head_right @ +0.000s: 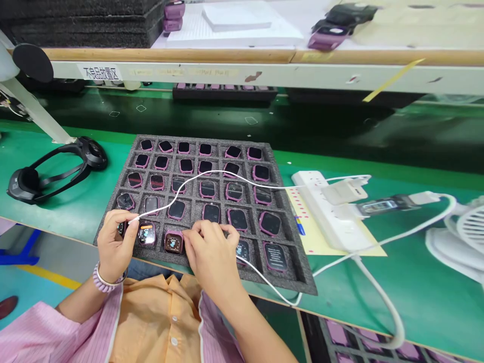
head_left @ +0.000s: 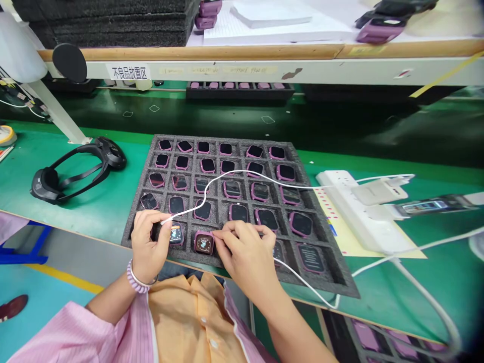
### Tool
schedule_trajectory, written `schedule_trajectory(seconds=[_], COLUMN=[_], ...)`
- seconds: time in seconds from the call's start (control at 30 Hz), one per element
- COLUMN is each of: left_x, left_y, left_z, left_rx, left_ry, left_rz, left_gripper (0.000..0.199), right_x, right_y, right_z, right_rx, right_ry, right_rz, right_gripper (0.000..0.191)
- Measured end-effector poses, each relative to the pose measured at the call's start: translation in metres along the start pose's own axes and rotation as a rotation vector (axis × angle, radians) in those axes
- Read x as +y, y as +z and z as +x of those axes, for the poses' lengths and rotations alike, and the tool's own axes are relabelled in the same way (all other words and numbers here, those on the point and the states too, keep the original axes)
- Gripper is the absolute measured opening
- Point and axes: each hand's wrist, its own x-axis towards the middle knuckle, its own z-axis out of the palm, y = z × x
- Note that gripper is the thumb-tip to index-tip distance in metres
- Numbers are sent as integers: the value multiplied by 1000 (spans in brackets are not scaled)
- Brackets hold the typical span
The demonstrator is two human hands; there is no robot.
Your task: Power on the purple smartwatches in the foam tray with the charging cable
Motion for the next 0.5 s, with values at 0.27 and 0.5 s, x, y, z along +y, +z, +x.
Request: schedule_trajectory(seconds=[0.27,0.5], left_x=[-1,0], left_y=[-1,0], left_z=[-1,0], left_rx=[-23,-30], left_ry=[-39,-30], left_rz=[-29,-7], left_gripper=[7,7], right_x=[0,0], right_y=[0,0], right_z=[1,1], right_rx=[-13,-15], right_ry=[1,-6], right_rz=[-14,-15], right_gripper=[33,34])
